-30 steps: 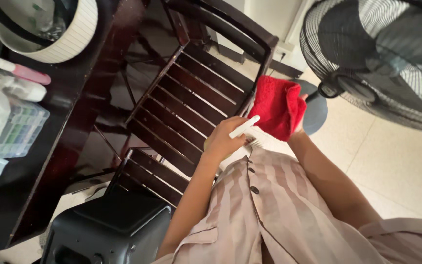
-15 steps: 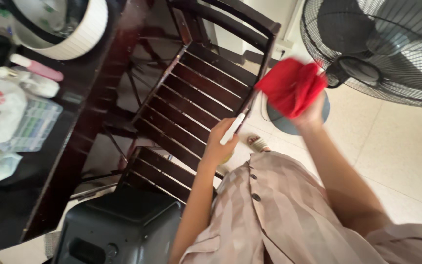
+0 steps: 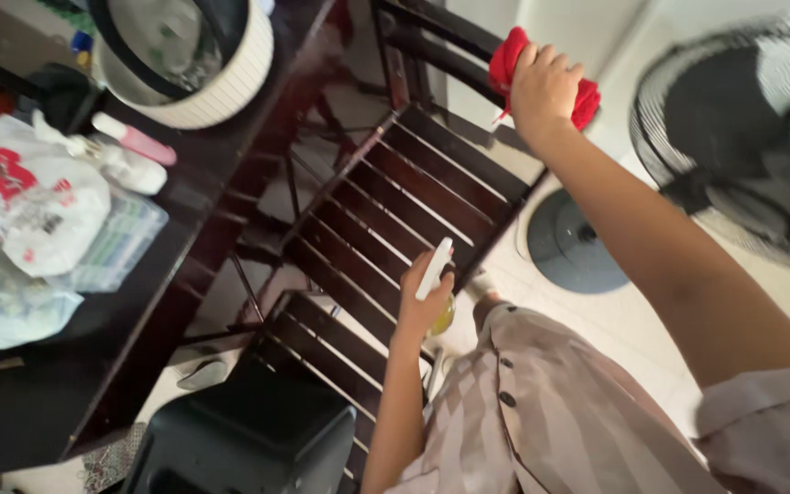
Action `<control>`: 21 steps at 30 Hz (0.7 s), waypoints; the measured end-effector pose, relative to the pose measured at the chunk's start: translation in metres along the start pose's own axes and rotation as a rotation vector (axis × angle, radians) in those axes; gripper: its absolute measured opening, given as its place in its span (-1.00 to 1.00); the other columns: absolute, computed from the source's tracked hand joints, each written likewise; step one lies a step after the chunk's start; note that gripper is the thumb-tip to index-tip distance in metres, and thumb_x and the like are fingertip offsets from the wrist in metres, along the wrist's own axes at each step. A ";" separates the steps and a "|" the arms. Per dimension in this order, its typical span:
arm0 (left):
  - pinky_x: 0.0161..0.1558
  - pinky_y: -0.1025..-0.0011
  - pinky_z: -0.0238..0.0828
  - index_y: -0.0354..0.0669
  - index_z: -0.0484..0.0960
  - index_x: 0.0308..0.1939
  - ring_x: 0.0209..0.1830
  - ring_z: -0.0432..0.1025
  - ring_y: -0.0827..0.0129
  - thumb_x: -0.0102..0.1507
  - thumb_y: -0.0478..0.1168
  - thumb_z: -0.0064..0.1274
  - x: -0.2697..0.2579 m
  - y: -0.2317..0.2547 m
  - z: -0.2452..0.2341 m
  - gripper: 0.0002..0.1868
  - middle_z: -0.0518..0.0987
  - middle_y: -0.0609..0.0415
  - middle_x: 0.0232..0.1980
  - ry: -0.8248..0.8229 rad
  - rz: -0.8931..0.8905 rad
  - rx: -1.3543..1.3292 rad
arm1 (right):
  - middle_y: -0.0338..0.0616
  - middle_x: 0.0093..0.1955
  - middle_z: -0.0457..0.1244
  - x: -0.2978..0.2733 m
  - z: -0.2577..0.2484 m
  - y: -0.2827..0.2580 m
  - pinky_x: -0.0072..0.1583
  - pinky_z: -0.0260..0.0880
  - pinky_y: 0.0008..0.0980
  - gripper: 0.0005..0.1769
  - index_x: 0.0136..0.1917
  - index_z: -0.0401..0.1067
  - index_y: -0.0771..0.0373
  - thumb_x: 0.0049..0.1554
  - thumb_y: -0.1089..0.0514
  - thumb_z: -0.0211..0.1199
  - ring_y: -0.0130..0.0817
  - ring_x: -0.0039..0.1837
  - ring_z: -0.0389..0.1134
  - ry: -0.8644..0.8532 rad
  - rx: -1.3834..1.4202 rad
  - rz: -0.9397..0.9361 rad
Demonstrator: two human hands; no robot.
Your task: The person cleans a wooden chair by spraying it with a liquid from a bottle and wiping the frame and seat with a cloth.
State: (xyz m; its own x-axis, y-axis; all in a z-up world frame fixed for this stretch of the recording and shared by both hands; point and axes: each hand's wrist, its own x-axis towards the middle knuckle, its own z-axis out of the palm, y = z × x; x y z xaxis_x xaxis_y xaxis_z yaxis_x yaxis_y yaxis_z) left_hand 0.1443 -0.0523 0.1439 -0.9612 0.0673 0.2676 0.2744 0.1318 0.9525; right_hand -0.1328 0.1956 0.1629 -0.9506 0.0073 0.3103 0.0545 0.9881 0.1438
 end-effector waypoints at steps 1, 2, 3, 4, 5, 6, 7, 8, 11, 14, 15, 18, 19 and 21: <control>0.04 0.42 0.45 -0.29 0.63 0.12 -0.04 0.55 0.32 0.16 -0.41 0.12 0.005 -0.002 -0.002 -0.59 0.64 -0.03 -0.03 0.020 -0.115 0.059 | 0.08 0.12 0.29 0.014 0.002 -0.009 0.07 0.29 0.09 -0.64 0.31 0.31 0.35 0.30 0.15 0.10 0.00 0.11 0.36 0.003 0.004 -0.013; -0.01 0.44 0.44 -0.26 0.64 0.12 -0.08 0.54 0.35 0.13 -0.41 0.13 0.012 -0.004 -0.005 -0.56 0.65 0.00 -0.03 0.039 -0.231 0.116 | 0.08 0.11 0.29 0.029 0.004 -0.020 0.05 0.31 0.07 -0.61 0.31 0.30 0.37 0.27 0.15 0.10 0.00 0.10 0.36 -0.003 -0.004 -0.042; -0.01 0.44 0.44 -0.26 0.64 0.12 -0.08 0.54 0.35 0.13 -0.41 0.13 0.020 -0.005 -0.008 -0.56 0.65 0.00 -0.03 0.053 -0.234 0.121 | 0.07 0.09 0.29 0.046 0.006 -0.035 0.03 0.32 0.04 -0.58 0.32 0.29 0.38 0.24 0.15 0.10 -0.01 0.09 0.36 -0.010 -0.010 -0.070; -0.04 0.44 0.43 -0.25 0.64 0.12 -0.11 0.53 0.34 0.14 -0.40 0.13 0.029 -0.007 -0.011 -0.56 0.65 0.00 -0.05 0.058 -0.303 0.112 | 0.07 0.09 0.29 0.064 0.009 -0.051 0.03 0.32 0.04 -0.58 0.32 0.29 0.38 0.24 0.15 0.10 -0.01 0.09 0.36 -0.008 -0.003 -0.083; -0.07 0.44 0.43 -0.24 0.65 0.13 -0.14 0.52 0.33 0.15 -0.40 0.13 0.039 -0.008 -0.014 -0.57 0.65 0.01 -0.07 0.059 -0.372 0.103 | 0.06 0.07 0.30 0.083 0.011 -0.068 0.00 0.35 -0.02 -0.55 0.32 0.29 0.38 0.21 0.13 0.10 -0.05 0.04 0.38 0.026 -0.046 -0.134; -0.07 0.44 0.43 -0.24 0.65 0.13 -0.14 0.52 0.33 0.15 -0.40 0.13 0.048 -0.010 -0.016 -0.57 0.65 0.01 -0.07 0.069 -0.377 0.106 | 0.04 0.04 0.30 0.101 0.012 -0.086 -0.04 0.38 -0.09 -0.52 0.31 0.28 0.38 0.18 0.10 0.09 -0.08 -0.01 0.39 0.062 -0.088 -0.183; -0.06 0.45 0.43 -0.24 0.63 0.13 -0.10 0.53 0.35 0.15 -0.41 0.12 0.059 -0.014 -0.017 -0.57 0.65 0.03 -0.04 0.111 -0.373 0.094 | 0.04 0.04 0.31 0.119 0.014 -0.106 -0.05 0.40 -0.10 -0.56 0.31 0.28 0.37 0.24 0.10 0.10 -0.08 -0.02 0.40 0.055 -0.064 -0.178; -0.04 0.46 0.43 -0.25 0.62 0.12 -0.06 0.54 0.38 0.15 -0.41 0.12 0.069 -0.018 -0.017 -0.57 0.65 0.04 -0.01 0.153 -0.368 0.081 | 0.04 0.03 0.31 0.135 0.013 -0.126 -0.06 0.42 -0.12 -0.61 0.31 0.28 0.37 0.30 0.10 0.10 -0.08 -0.03 0.41 0.047 -0.039 -0.172; -0.01 0.47 0.44 -0.26 0.63 0.12 -0.05 0.55 0.38 0.15 -0.42 0.16 0.097 -0.028 -0.020 -0.57 0.65 0.01 -0.03 0.203 -0.347 0.125 | 0.08 0.02 0.34 0.180 0.005 -0.157 -0.12 0.45 -0.15 -0.39 0.33 0.27 0.39 0.15 0.00 0.29 -0.06 -0.06 0.44 0.053 0.017 -0.223; -0.05 0.47 0.48 -0.24 0.60 0.13 -0.08 0.55 0.40 0.16 -0.41 0.19 0.117 -0.034 -0.016 -0.57 0.66 0.04 0.02 0.264 -0.270 0.114 | 0.12 0.09 0.36 0.228 -0.006 -0.150 0.12 0.43 -0.12 -0.18 0.29 0.31 0.43 0.01 -0.16 0.51 0.04 0.14 0.39 -0.437 0.486 -0.240; -0.05 0.47 0.48 -0.24 0.60 0.13 -0.08 0.55 0.40 0.16 -0.41 0.19 0.122 -0.036 -0.014 -0.57 0.66 0.04 0.02 0.270 -0.277 0.117 | 0.07 0.07 0.38 0.242 -0.006 -0.143 0.12 0.43 -0.16 -0.30 0.24 0.40 0.38 -0.01 -0.07 0.49 -0.05 0.11 0.42 -0.688 0.708 -0.226; -0.05 0.44 0.44 -0.24 0.62 0.17 -0.07 0.52 0.34 0.18 -0.42 0.21 0.138 -0.043 -0.008 -0.55 0.66 0.00 0.03 0.264 -0.437 0.101 | 0.00 0.02 0.40 0.256 -0.002 -0.122 0.09 0.45 -0.21 -0.43 0.18 0.46 0.32 -0.01 -0.03 0.42 -0.15 0.06 0.44 -1.200 1.074 -0.151; 0.04 0.45 0.45 -0.23 0.59 0.19 0.04 0.53 0.37 0.18 -0.42 0.20 0.143 -0.046 -0.003 -0.54 0.66 0.01 0.09 0.260 -0.388 0.068 | -0.03 -0.02 0.40 0.254 -0.001 -0.116 0.06 0.47 -0.22 -0.45 0.16 0.42 0.31 0.03 -0.08 0.37 -0.17 0.03 0.44 -1.452 1.214 -0.078; 0.13 0.46 0.45 -0.23 0.57 0.21 0.14 0.55 0.39 0.19 -0.42 0.20 0.146 -0.051 0.004 -0.52 0.66 0.02 0.14 0.249 -0.333 0.030 | -0.06 -0.05 0.40 0.238 -0.004 -0.102 0.04 0.45 -0.20 -0.46 0.16 0.46 0.27 0.03 -0.11 0.34 -0.16 0.01 0.44 -1.325 1.203 -0.061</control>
State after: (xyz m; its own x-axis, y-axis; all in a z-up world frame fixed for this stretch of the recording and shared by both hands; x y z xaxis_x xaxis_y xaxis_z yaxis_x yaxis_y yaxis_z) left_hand -0.0094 -0.0455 0.1337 -0.9741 -0.2247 -0.0242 -0.0557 0.1347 0.9893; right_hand -0.3633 0.0959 0.2256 -0.5623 -0.5219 -0.6414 0.3591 0.5446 -0.7579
